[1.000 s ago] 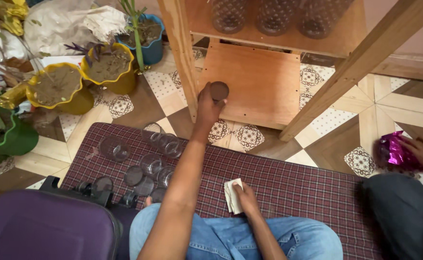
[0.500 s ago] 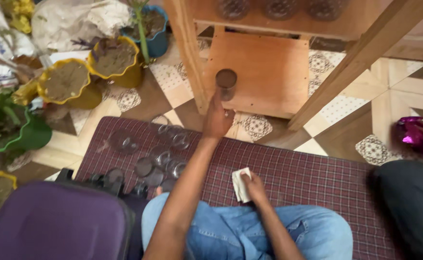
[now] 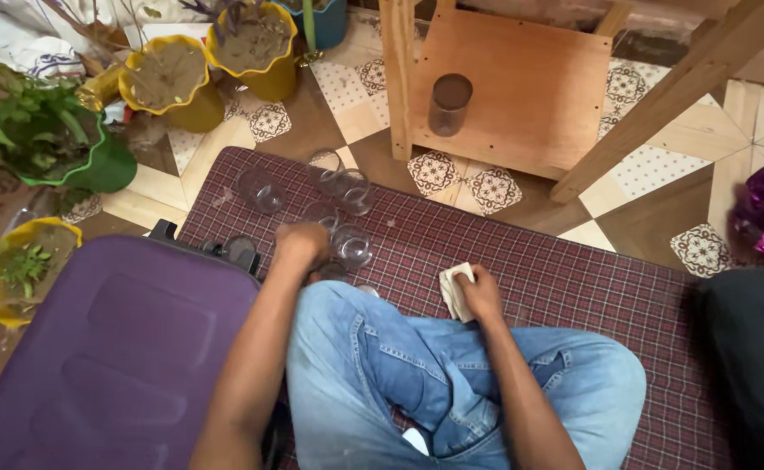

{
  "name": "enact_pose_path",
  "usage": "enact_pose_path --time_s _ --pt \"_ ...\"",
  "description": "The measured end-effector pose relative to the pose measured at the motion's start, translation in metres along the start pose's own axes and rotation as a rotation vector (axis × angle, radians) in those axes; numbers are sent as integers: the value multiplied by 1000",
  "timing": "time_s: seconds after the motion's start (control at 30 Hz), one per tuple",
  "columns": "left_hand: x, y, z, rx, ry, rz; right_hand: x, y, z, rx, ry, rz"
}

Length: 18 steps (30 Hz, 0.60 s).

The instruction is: The person sits on a mat and wipes the exterior of small patterned glass jars with a white cloth. They handle the jars one at a time, rotating them to clean all sides, then place them on a nearby wooden shelf.

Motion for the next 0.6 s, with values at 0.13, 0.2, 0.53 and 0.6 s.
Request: enact_pose_path --time_s 0.13,0.2,0.53,0.6 --pt "13 -19 -40 -55 2 46 11 2 8 -35 63 -15" --pt "6 -27 -50 -18 -18 50 17 9 9 -49 94 -4" --pt "-5 -31 -55 85 -85 34 43 29 16 -27 90 -79" --pt "-7 -37 -55 83 -121 28 46 30 19 -24 91 -69"
Point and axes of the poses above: each hand's wrist, its own y-axis away from the middle knuckle, its own z-axis out of the back of the hand, x = y × z, the point moved 5 cm from there along -y, towards the middle knuckle, and after that the axes turned 6 degrees about -y, right-handed, at the moved point
